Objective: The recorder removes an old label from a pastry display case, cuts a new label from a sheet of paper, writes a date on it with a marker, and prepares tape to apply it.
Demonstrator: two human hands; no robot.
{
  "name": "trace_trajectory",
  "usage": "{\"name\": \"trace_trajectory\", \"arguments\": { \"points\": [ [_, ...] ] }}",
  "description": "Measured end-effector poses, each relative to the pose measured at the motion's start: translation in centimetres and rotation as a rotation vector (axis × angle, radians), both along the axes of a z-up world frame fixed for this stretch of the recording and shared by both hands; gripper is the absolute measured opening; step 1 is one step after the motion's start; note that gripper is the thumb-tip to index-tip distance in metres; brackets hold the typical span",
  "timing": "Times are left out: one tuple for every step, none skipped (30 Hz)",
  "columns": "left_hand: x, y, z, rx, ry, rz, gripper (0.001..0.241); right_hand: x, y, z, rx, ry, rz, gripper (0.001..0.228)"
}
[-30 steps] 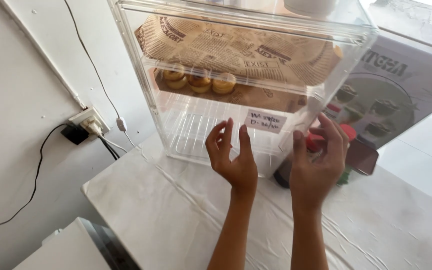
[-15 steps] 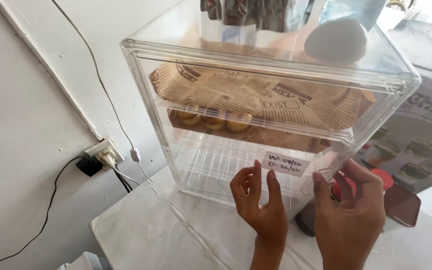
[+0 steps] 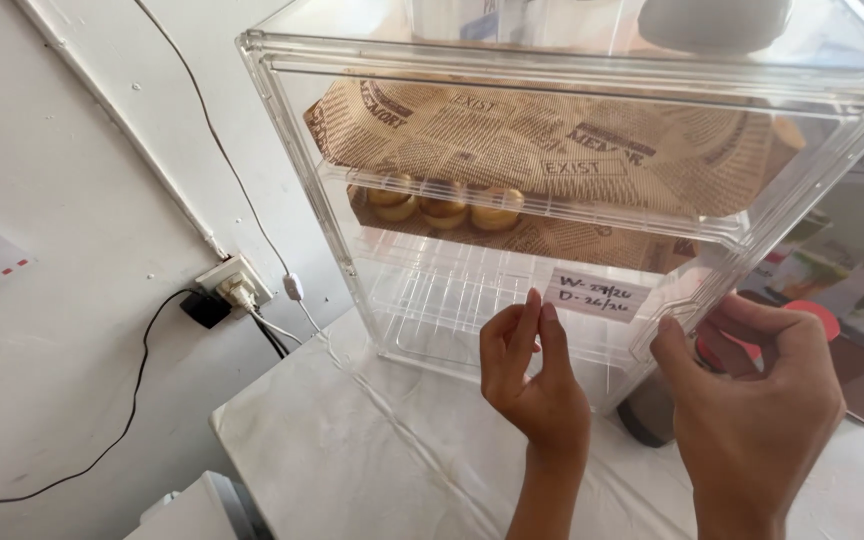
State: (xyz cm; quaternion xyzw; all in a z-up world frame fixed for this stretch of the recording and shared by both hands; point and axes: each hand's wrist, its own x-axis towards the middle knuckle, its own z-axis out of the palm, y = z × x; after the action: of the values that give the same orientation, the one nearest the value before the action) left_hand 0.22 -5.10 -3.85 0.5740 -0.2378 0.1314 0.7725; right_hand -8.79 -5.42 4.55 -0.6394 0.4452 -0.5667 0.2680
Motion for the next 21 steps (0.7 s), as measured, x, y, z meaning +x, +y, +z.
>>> {"name": "trace_trajectory", "arguments": {
  "points": [
    [0.3, 0.2, 0.1, 0.006, -0.001, 0.002, 0.027, 0.3, 0.4, 0.6, 0.006, -0.001, 0.002, 0.037],
    [0.6, 0.4, 0.4, 0.008, 0.035, -0.024, 0.024, 0.5, 0.7, 1.3, 0.059, -0.011, -0.034, 0.037],
    [0.9, 0.5, 0.6, 0.009, 0.071, -0.050, 0.021, 0.8, 1.0, 2.1, 0.111, -0.020, -0.070, 0.037],
    [1.1, 0.8, 1.0, 0.011, 0.069, -0.051, 0.021, 0.7, 0.9, 2.0, 0.113, -0.023, -0.070, 0.037],
    [1.3, 1.1, 1.3, 0.024, 0.093, -0.071, 0.019, 0.7, 0.9, 1.9, 0.084, 0.004, -0.075, 0.038],
    [1.5, 1.5, 1.7, 0.039, 0.118, -0.091, 0.017, 0.7, 1.0, 1.7, 0.058, 0.033, -0.079, 0.038],
    [1.7, 1.7, 2.0, 0.044, 0.117, -0.090, 0.017, 0.7, 1.1, 1.8, 0.063, 0.032, -0.079, 0.038],
    [1.8, 1.9, 2.3, 0.039, 0.094, -0.100, 0.018, 0.8, 1.1, 1.8, 0.069, 0.008, -0.072, 0.038],
    [2.0, 2.2, 2.6, 0.034, 0.071, -0.110, 0.020, 0.9, 1.2, 1.8, 0.075, -0.015, -0.065, 0.039],
    [1.7, 2.1, 2.9, 0.037, 0.071, -0.107, 0.020, 0.8, 1.1, 1.5, 0.079, -0.015, -0.062, 0.039],
    [1.4, 2.2, 3.1, 0.059, -0.101, -0.084, 0.020, 0.7, 1.2, 1.3, 0.051, -0.021, -0.055, 0.038],
    [1.2, 2.4, 3.3, 0.085, -0.271, -0.052, 0.020, 0.6, 1.3, 1.0, 0.026, -0.027, -0.038, 0.038],
    [1.2, 2.5, 2.9, 0.092, -0.270, -0.039, 0.020, 0.6, 1.6, 0.8, 0.031, -0.026, -0.025, 0.038],
    [1.2, 2.0, 2.8, 0.046, -0.183, -0.046, 0.019, 0.6, 1.4, 0.8, -0.007, -0.014, -0.028, 0.038],
    [1.3, 1.4, 2.7, 0.000, -0.097, -0.054, 0.018, 0.6, 1.1, 0.8, -0.046, -0.003, -0.032, 0.037],
    [1.2, 1.4, 2.5, 0.001, -0.092, -0.055, 0.018, 0.6, 1.2, 0.8, -0.044, 0.002, -0.033, 0.037],
    [1.1, 1.4, 2.2, -0.035, -0.023, -0.060, 0.019, 0.5, 1.3, 0.6, -0.054, 0.022, -0.033, 0.037],
    [1.2, 1.4, 1.9, -0.072, 0.044, -0.063, 0.020, 0.5, 1.3, 0.5, -0.065, 0.039, -0.032, 0.036],
    [1.1, 1.2, 1.7, -0.072, 0.046, -0.063, 0.020, 0.5, 1.3, 0.4, -0.064, 0.040, -0.032, 0.036],
    [1.0, 1.1, 1.5, -0.078, 0.002, -0.055, 0.020, 0.6, 1.3, 0.4, -0.064, 0.015, -0.022, 0.036],
    [0.9, 1.0, 1.4, -0.085, -0.042, -0.046, 0.021, 0.7, 1.3, 0.4, -0.064, -0.011, -0.012, 0.037]
  ]
}}
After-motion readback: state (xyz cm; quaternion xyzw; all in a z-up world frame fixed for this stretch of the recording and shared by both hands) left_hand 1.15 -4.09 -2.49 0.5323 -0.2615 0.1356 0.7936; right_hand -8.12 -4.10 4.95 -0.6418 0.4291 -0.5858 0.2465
